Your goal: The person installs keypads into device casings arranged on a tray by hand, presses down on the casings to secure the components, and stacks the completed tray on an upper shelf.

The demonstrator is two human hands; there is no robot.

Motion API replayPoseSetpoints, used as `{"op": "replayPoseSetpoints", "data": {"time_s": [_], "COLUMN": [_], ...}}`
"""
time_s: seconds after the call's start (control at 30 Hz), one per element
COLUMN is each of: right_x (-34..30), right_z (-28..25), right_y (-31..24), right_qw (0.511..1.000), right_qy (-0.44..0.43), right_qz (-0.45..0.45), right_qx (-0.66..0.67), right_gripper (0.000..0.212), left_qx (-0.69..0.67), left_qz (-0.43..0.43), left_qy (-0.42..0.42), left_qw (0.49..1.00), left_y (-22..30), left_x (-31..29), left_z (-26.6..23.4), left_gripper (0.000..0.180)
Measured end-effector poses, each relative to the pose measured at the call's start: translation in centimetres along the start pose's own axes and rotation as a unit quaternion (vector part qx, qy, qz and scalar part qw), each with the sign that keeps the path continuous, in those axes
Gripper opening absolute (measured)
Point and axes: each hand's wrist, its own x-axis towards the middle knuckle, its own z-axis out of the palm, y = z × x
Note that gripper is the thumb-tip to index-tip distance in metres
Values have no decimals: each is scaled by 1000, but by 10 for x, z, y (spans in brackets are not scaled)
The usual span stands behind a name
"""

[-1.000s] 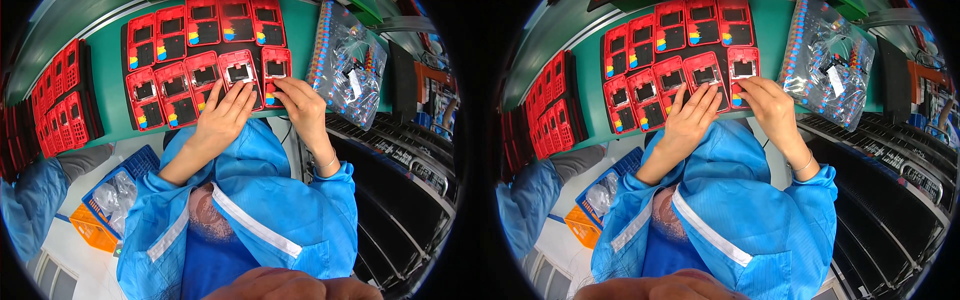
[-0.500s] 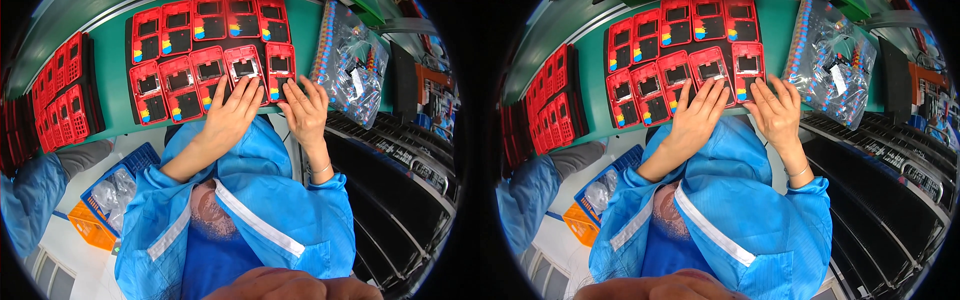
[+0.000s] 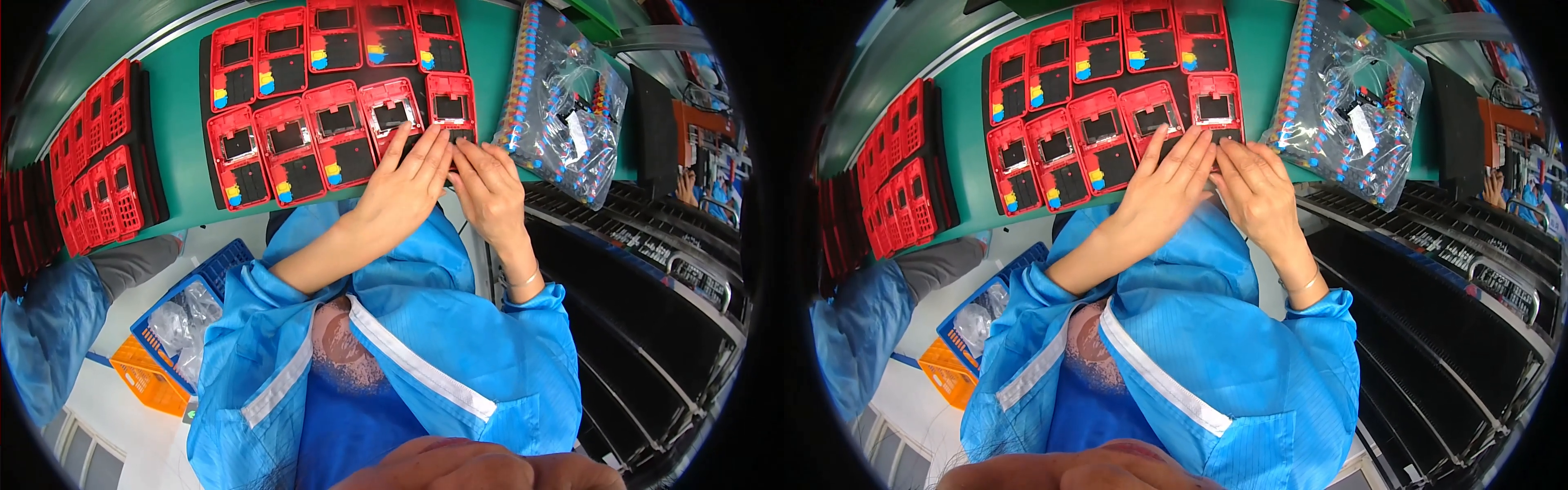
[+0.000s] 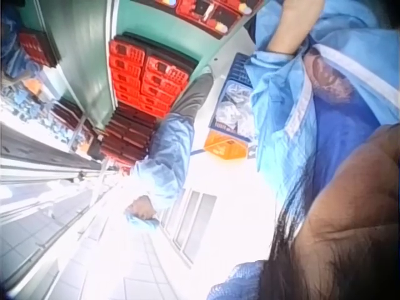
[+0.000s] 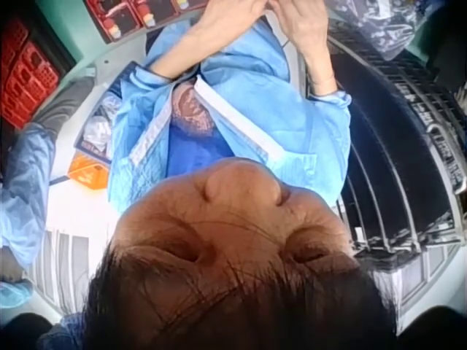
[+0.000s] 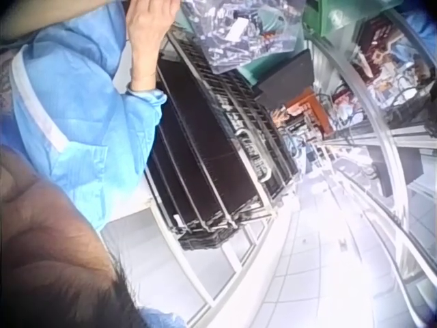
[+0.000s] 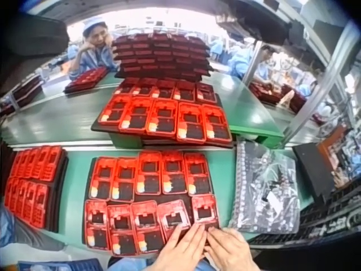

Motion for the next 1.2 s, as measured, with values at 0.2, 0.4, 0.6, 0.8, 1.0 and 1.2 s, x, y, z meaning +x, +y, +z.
{"op": "replayPoseSetpoints", "data": {"time_s": [0.2, 0.4, 0.6, 0.8, 1.0, 1.2], "right_x": [-2, -3, -3, 3, -3, 65], "right_z": [3, 3, 3, -8, 2, -17], "right_y": [6, 4, 5, -9, 5, 24], "right_qw": [999, 999, 997, 996, 1000, 999], "right_qy": [41, 18, 16, -8, 2, 6], "right_qz": [-22, -3, 19, 23, -23, -37], "right_qx": [22, -41, -74, -80, -1, 10], "right_gripper": [34, 33, 35, 38, 30, 39], "left_qx": [55, 34, 51, -14, -18, -101], "left_qz": [16, 1, 8, 0, 11, -10], "left_qy": [-26, 0, 1, 45, 46, 50], "left_qw": [998, 999, 999, 999, 999, 994], "left_y": [0, 1, 2, 5, -1, -13], "left_x": [3, 2, 3, -11, -4, -9], "left_z": [0, 0, 4, 4, 8, -6], "left_gripper": [65, 64, 61, 47, 51, 53]}}
